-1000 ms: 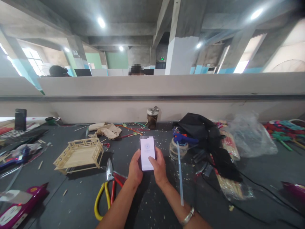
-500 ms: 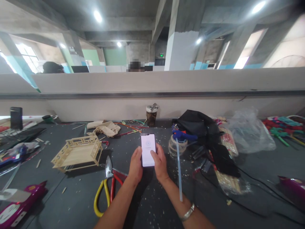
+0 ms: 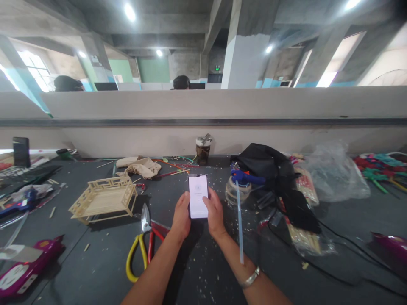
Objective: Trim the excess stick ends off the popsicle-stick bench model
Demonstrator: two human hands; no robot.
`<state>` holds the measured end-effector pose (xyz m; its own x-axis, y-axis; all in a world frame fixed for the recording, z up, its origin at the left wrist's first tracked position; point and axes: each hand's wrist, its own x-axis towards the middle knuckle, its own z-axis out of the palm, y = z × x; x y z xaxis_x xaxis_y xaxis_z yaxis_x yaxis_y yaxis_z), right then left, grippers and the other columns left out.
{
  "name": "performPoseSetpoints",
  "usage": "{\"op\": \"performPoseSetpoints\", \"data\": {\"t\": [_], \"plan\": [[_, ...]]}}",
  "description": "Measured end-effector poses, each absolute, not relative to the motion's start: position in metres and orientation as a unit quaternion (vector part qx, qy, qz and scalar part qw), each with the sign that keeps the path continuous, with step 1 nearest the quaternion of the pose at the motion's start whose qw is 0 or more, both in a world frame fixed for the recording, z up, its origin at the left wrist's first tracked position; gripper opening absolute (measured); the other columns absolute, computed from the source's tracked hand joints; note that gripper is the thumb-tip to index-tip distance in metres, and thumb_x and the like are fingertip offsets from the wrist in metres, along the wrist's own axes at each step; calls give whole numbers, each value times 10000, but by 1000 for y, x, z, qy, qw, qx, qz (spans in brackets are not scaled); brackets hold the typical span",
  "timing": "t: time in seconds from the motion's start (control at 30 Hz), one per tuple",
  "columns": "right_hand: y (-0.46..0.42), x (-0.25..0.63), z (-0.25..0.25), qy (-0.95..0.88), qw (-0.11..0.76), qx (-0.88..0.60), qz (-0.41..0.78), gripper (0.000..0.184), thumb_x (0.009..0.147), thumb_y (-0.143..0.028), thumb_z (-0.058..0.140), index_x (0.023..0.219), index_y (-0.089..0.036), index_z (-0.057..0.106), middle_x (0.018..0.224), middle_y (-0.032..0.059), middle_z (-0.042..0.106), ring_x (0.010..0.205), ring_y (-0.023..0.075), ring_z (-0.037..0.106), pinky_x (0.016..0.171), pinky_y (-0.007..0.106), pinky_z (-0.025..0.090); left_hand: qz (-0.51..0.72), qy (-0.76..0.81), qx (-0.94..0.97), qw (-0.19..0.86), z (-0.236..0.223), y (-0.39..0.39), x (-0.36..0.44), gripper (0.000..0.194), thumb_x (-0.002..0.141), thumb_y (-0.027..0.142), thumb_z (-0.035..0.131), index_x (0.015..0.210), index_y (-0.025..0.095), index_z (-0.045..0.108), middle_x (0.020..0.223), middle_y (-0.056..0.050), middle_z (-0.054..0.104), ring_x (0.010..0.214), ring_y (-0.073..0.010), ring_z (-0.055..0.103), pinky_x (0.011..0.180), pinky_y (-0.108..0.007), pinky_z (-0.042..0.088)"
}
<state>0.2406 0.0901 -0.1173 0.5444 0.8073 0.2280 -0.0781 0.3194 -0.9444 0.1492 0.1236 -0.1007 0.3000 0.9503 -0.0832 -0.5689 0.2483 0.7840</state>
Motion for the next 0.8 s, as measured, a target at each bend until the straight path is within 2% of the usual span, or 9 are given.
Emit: {"op": "performPoseSetpoints", "data": {"t": [0.37,0.5,0.63,0.8], "plan": [[88,239,-116,-373,723,-497,301,417,835,-332,529,1225,-196,588,1174,41,663,1043,235,600,887,353,474,523,291,289,747,-103,126,148,355,694,399,734,931,142,675,848,-38,722,754,-186,667,737,-300,499],[88,239,-117,-375,725,-491,304,441,836,-343,527,1252,-203,575,1210,41,649,1100,243,580,915,362,462,506,297,250,770,-100,127,148,338,679,381,723,904,131,683,832,-58,729,784,-225,682,737,-333,517],[89,238,-118,-360,731,-487,315,439,821,-347,546,1231,-196,582,1176,41,666,1059,245,601,883,361,481,498,288,249,779,-102,128,147,325,680,376,716,882,124,687,828,-70,734,795,-241,687,732,-342,523],[88,238,-114,-346,733,-484,329,437,811,-359,556,1208,-180,593,1146,49,680,1014,245,620,852,358,499,518,281,283,756,-106,128,147,330,703,392,711,883,117,683,796,-59,729,748,-218,681,707,-320,513]]}}
